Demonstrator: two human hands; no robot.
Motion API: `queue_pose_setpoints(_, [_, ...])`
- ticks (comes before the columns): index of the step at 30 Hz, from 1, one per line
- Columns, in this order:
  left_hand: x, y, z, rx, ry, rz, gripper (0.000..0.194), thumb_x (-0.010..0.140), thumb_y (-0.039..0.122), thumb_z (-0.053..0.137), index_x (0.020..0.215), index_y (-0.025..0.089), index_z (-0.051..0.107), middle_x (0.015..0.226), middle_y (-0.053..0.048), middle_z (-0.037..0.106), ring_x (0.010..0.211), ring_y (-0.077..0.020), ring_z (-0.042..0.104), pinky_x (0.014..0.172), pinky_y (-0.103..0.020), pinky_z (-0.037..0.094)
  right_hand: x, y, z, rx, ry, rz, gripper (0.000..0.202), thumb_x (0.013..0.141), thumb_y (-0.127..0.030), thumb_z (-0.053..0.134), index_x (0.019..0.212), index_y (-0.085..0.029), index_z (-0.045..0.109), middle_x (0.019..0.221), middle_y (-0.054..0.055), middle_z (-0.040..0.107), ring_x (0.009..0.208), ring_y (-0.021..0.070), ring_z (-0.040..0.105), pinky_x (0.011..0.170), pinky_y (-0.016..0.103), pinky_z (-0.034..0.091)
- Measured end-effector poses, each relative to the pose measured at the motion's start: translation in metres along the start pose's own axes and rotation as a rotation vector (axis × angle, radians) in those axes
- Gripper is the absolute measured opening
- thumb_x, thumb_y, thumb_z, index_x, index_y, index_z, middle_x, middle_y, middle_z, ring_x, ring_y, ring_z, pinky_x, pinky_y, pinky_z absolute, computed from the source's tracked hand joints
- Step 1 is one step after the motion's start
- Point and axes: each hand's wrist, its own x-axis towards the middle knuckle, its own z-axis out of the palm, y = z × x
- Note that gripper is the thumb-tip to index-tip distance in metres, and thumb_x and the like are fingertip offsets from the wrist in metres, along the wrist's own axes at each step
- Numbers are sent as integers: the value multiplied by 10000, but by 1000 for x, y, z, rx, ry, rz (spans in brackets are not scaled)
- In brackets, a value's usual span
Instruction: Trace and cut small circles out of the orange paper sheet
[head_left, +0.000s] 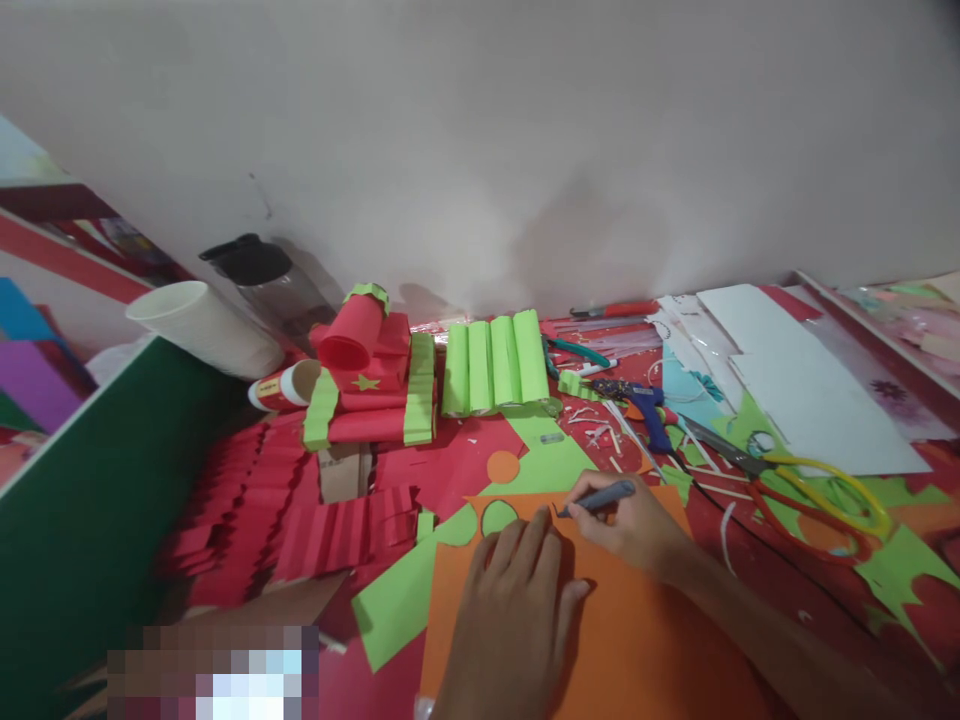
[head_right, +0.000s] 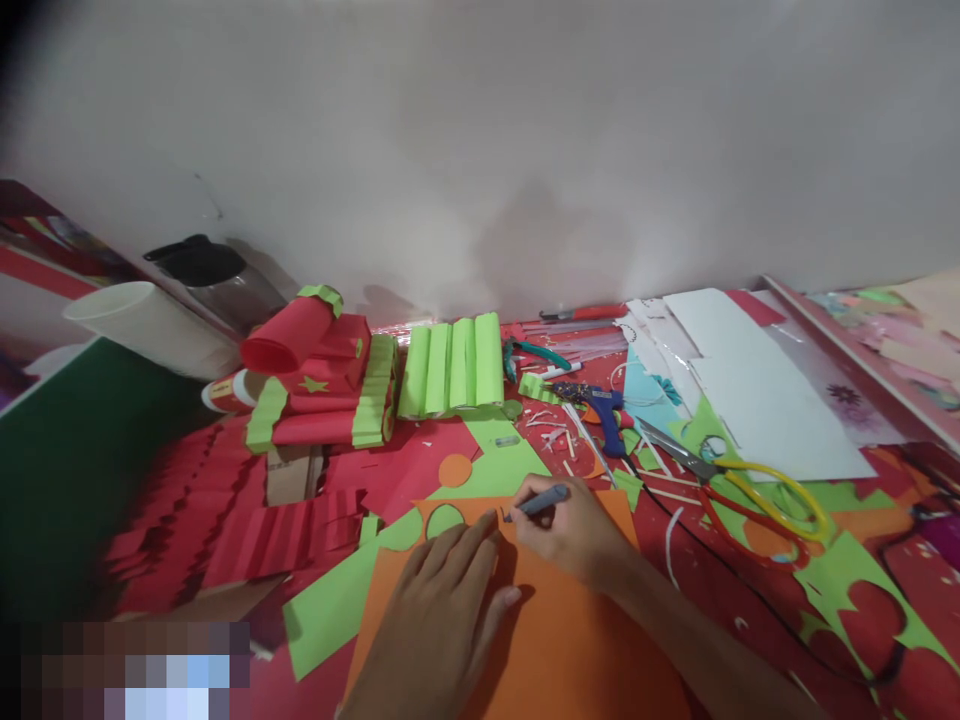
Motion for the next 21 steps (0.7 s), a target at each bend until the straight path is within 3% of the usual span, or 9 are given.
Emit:
queue_pose_setpoints(7, [2, 0, -5, -38, -28, -21, 221, 960, 355, 492, 1096, 240, 623, 1326, -33, 614, 1071, -241, 587, 919, -435, 449, -2, -3, -1, 27, -38, 5, 61, 830, -240, 613, 798, -195, 639, 633, -26, 566, 562, 120, 496, 514, 216, 381])
queue_pose_setpoints(15, [7, -4, -16, -139, -144, -57, 228, 984, 273, 425, 1095, 233, 621, 1337, -32, 610, 1108, -246, 562, 936, -433, 440, -3, 0, -1, 36, -58, 5, 41, 830, -215, 610, 807, -194, 637, 638, -32, 572, 565, 111, 487, 522, 210, 375])
queue_pose_setpoints(18, [7, -9, -15, -151, -173, -55, 283, 949, 147, 422, 1134, 236, 616, 1363, -24, 593, 1102, -240, 555, 934, -420, 435, -2, 1, -1, 12, -74, -11, 67, 837, -231, 612, 788, -193, 639, 646, -25, 582, 568, 114, 490, 518, 213, 368])
queue_pose_setpoints(21, [8, -15, -14, -155, -203, -61, 476, 812, -33, 421, 1143, 248, 617, 1376, 2, 584, 1114, -226, 542, 931, -397, 427, -2, 2, -1, 17, -62, -5, 70, 841, -241, 611, 799, -196, 646, 653, -21, 592, 564, 115, 497, 511, 212, 369])
